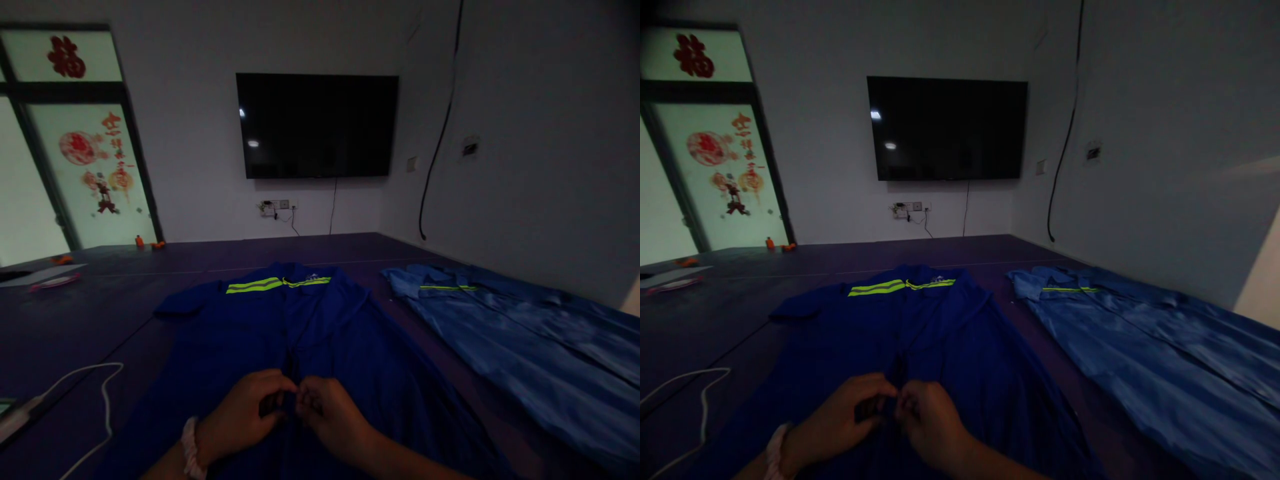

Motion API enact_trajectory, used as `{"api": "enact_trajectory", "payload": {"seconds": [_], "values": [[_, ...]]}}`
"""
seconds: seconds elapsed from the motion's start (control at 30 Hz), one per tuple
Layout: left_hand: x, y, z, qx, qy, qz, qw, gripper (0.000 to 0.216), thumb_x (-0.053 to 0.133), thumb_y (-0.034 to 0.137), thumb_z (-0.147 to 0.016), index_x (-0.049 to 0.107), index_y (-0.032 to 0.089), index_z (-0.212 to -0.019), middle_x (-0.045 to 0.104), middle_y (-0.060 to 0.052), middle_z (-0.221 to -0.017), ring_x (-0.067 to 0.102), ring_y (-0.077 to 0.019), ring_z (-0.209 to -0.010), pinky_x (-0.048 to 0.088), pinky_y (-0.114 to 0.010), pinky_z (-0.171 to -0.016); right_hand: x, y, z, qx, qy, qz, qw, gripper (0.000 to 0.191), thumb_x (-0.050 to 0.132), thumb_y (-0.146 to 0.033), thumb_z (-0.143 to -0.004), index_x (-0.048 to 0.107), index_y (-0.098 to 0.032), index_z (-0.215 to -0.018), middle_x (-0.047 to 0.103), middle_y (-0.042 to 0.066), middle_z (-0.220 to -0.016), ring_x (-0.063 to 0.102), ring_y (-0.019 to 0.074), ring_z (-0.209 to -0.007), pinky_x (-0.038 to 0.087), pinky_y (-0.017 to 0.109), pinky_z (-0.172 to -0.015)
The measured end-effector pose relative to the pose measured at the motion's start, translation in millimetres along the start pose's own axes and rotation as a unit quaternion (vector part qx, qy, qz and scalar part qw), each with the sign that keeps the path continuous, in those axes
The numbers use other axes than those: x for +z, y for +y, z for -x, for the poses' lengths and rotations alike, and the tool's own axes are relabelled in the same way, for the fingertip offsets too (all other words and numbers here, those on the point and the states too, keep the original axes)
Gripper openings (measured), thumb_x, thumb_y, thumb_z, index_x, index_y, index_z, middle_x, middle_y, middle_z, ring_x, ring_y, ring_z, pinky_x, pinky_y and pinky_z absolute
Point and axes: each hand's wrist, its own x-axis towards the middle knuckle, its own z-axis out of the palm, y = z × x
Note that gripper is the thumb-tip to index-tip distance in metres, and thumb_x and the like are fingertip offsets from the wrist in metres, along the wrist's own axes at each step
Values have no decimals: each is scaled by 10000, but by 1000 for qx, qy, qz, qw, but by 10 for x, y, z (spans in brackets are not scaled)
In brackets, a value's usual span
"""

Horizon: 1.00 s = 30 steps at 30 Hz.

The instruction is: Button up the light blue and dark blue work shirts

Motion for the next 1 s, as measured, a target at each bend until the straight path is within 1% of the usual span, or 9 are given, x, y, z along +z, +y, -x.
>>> {"api": "enact_trajectory", "payload": {"seconds": [0.13,0.23,0.47,0.67,0.83,1.0], "values": [[16,-11,-2,8,0,-16,1000,329,515,48,-625,628,204,-891,586,6,-785,505,-126,-737,371,-211,-668,19,18,-5,-1,2,-22,1000,117,487,-80,-695,563,-165,-721,561,-28,-591,515,89,-535,333,170,-483],[52,-31,8,23,5,-30,999,270,490,40,-633,609,197,-818,574,10,-757,496,-120,-710,360,-201,-638,27,34,-12,0,6,-14,1000,96,515,-94,-695,577,-165,-711,558,-36,-568,495,83,-513,310,169,-467],[81,-56,17,55,27,-73,995,220,455,22,-623,549,187,-734,545,19,-704,473,-110,-667,323,-194,-592,13,14,-7,-5,-2,-10,1000,94,531,-99,-699,588,-170,-719,543,-47,-548,463,71,-490,295,167,-456],[82,-75,1,55,17,-82,995,226,454,20,-612,547,190,-728,540,25,-689,466,-106,-651,304,-199,-582,9,-16,-1,-8,-3,-12,1000,90,525,-98,-704,582,-165,-720,516,-52,-533,456,70,-485,286,165,-449],[99,-81,11,59,27,-93,994,234,439,8,-595,526,186,-718,537,30,-683,463,-102,-638,304,-202,-589,-7,-63,12,-7,0,-2,1000,86,541,-98,-689,591,-163,-715,497,-58,-517,442,70,-475,280,171,-449],[116,-78,25,71,39,-107,991,228,412,0,-590,503,184,-690,520,33,-652,448,-101,-616,297,-203,-582,-14,-68,19,-8,-5,2,1000,100,541,-101,-688,603,-168,-725,509,-57,-515,443,71,-471,276,169,-443]]}}
